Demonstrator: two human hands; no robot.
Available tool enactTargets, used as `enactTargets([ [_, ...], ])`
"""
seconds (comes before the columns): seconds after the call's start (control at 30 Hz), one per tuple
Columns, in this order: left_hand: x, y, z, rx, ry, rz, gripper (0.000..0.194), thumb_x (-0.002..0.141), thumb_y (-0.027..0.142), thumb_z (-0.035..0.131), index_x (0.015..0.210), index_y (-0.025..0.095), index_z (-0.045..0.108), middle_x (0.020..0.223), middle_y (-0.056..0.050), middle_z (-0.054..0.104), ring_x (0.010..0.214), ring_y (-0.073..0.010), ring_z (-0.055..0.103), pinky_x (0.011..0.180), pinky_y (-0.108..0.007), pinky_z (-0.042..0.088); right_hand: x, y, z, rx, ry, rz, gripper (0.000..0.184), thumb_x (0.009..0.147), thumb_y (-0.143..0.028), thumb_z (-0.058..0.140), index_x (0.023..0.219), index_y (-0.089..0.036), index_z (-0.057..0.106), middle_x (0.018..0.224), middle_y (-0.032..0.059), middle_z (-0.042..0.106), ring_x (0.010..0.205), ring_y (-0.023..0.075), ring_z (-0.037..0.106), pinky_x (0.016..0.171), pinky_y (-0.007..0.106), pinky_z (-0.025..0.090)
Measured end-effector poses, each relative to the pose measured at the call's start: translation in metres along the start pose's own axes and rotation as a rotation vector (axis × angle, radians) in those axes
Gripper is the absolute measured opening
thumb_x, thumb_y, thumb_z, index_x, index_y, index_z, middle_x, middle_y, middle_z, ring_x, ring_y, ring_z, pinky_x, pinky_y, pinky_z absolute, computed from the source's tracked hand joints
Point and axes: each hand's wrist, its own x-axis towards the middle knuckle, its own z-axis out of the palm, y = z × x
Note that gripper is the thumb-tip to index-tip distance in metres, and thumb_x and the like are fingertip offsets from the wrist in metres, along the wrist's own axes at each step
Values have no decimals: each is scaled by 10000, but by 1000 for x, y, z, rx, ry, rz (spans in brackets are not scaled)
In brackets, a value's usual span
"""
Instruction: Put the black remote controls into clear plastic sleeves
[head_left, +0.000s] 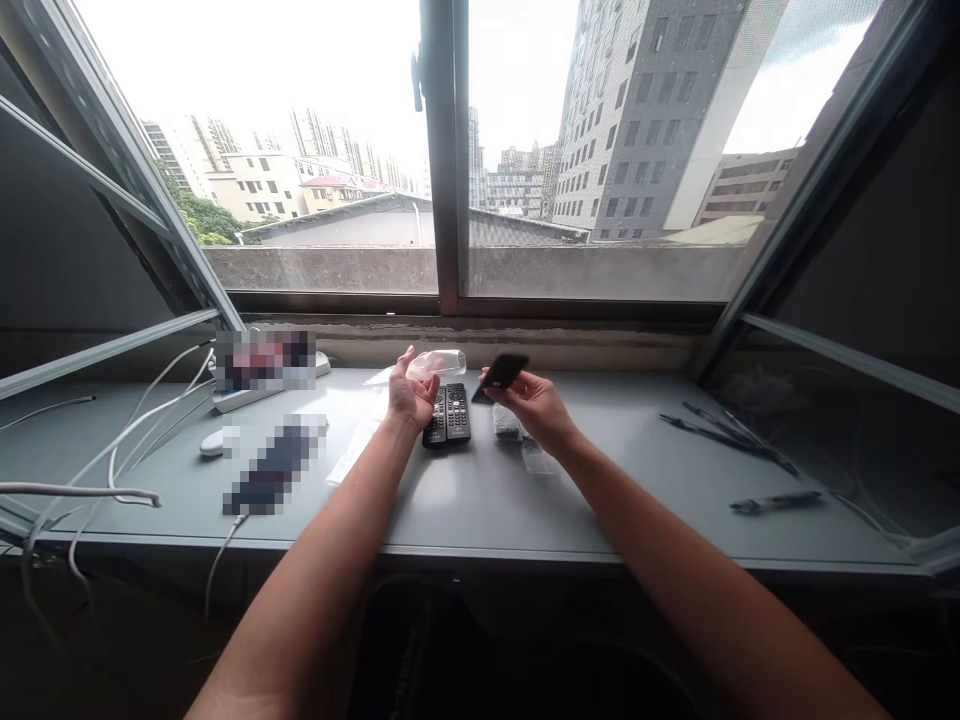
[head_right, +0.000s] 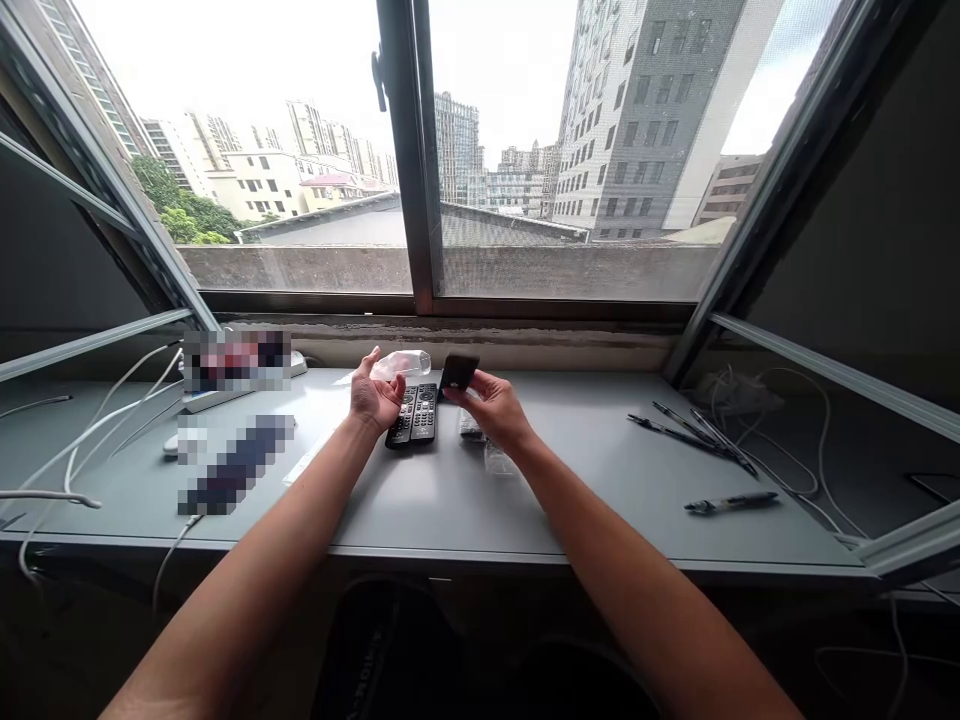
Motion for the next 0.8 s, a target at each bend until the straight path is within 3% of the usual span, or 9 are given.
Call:
enactTargets([
  [0.07,-1,0,0,-2,3,10,309,987,367,768,1213,186,659,1079,-112,773,789,-149,778,599,-166,633,-1,1,1,76,4,118,417,845,-560,902,1066,-228,779,1024,57,799,1007,266,775,998,467,620],
  [0.13,-1,0,1,2,6,23,302,983,357,773,1212,196,659,1079,-108,775,796,-154,783,597,-165,631,-2,2,2,140,-5,226,423,884,-601,850,1044,-230,728,940,40,760,803,226,765,753,403,670],
  [0.2,-1,0,0,6,9,32,306,979,359,777,1217,205,662,1081,-105,777,799,-158,785,591,-165,628,-3,1,2,138,-22,296,412,912,-593,821,1083,-234,712,898,33,731,668,195,723,550,333,629],
  [0.27,-1,0,0,8,10,32,332,972,370,783,1235,207,663,1077,-99,779,781,-151,780,589,-166,625,-4,0,1,87,-43,308,421,930,-561,808,1178,-230,728,877,34,725,607,174,694,454,279,568],
  [0.43,1,-2,0,35,-8,48,355,936,368,816,1214,198,676,1061,-84,779,725,-126,751,570,-167,601,-6,-4,-1,20,-147,343,479,935,-531,803,1278,-198,774,874,65,774,538,147,651,397,239,482],
  [0.57,2,-8,2,153,-99,109,373,886,385,864,1151,179,700,1121,-123,782,842,-187,776,628,-232,626,-7,-6,1,19,-196,358,476,935,-490,808,1295,-179,773,863,75,792,526,136,627,395,228,434],
  [0.8,-10,-17,9,314,-278,107,465,871,453,891,1218,176,750,1154,-153,796,899,-216,782,630,-235,581,-5,-4,2,18,-84,336,492,947,-441,802,1350,-181,694,839,57,785,502,134,609,373,227,414],
])
